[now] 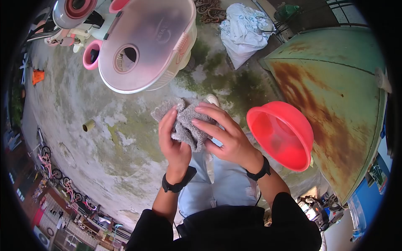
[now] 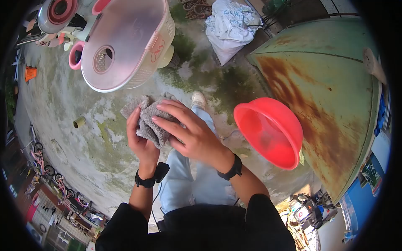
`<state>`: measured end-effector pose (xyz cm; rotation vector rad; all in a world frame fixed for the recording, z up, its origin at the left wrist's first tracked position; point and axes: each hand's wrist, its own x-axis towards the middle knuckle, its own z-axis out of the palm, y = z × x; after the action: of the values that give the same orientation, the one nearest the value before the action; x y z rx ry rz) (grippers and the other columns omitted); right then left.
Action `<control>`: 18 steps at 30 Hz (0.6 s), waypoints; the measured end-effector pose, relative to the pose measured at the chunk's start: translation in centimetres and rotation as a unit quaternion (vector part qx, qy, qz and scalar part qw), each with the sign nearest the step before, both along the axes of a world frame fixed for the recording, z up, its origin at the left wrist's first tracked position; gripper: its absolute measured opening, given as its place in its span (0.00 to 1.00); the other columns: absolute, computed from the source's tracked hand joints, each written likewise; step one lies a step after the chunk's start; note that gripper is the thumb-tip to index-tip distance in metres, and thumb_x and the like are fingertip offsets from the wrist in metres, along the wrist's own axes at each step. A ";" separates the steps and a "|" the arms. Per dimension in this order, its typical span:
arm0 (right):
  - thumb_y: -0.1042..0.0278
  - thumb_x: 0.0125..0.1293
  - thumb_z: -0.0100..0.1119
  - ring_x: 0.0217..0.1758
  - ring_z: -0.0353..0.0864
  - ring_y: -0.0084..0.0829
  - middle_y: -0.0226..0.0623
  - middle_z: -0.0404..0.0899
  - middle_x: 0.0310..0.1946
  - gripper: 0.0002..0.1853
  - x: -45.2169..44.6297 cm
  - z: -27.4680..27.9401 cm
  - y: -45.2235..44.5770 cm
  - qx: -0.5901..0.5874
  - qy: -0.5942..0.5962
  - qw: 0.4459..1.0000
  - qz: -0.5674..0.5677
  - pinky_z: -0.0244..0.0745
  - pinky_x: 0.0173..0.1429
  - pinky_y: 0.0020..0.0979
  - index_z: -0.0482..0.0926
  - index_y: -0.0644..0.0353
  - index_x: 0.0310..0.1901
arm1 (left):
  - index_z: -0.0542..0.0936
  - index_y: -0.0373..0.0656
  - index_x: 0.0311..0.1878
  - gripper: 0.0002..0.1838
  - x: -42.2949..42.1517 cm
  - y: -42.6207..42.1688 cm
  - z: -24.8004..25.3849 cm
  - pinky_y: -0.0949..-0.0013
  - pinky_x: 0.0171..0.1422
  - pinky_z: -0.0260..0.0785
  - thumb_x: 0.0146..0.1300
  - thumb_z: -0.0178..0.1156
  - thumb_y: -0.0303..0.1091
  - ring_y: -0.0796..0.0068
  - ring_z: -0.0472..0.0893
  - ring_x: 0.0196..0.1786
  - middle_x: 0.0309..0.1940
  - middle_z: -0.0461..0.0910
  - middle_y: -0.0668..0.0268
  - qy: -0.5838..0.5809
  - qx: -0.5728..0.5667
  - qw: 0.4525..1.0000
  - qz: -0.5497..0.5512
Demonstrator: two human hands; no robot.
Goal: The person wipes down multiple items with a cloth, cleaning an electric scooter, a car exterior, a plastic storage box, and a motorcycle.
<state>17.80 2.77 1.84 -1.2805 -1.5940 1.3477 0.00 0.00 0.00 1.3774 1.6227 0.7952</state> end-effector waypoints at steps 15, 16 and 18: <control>0.79 0.59 0.59 0.78 0.61 0.44 0.39 0.67 0.72 0.29 -10.1 -10.5 20.3 0.203 -0.148 0.967 0.052 0.59 0.81 0.52 0.77 0.55 0.65 | 0.77 0.35 0.56 0.25 -7.8 21.6 -6.4 0.54 0.65 0.71 0.52 0.62 0.13 0.48 0.74 0.66 0.55 0.80 0.52 0.325 0.091 0.939 -0.069; 0.79 0.59 0.59 0.78 0.62 0.44 0.39 0.68 0.71 0.29 -10.3 -10.5 20.9 0.196 -0.140 0.969 0.052 0.59 0.81 0.52 0.78 0.54 0.65 | 0.77 0.35 0.56 0.25 -8.0 22.2 -6.1 0.54 0.63 0.72 0.52 0.62 0.14 0.47 0.76 0.64 0.54 0.80 0.52 0.318 0.062 0.943 -0.069; 0.79 0.60 0.58 0.77 0.63 0.43 0.38 0.69 0.70 0.27 -10.7 -10.7 22.6 0.200 -0.129 0.970 0.040 0.58 0.82 0.52 0.78 0.54 0.64 | 0.76 0.35 0.56 0.24 -8.4 24.2 -5.5 0.53 0.59 0.73 0.52 0.62 0.15 0.45 0.78 0.59 0.51 0.80 0.52 0.303 0.016 0.950 -0.068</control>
<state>7.14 25.34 -8.91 -1.1831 -1.9921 0.8640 -8.40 24.24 -5.47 1.8552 1.9419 0.3243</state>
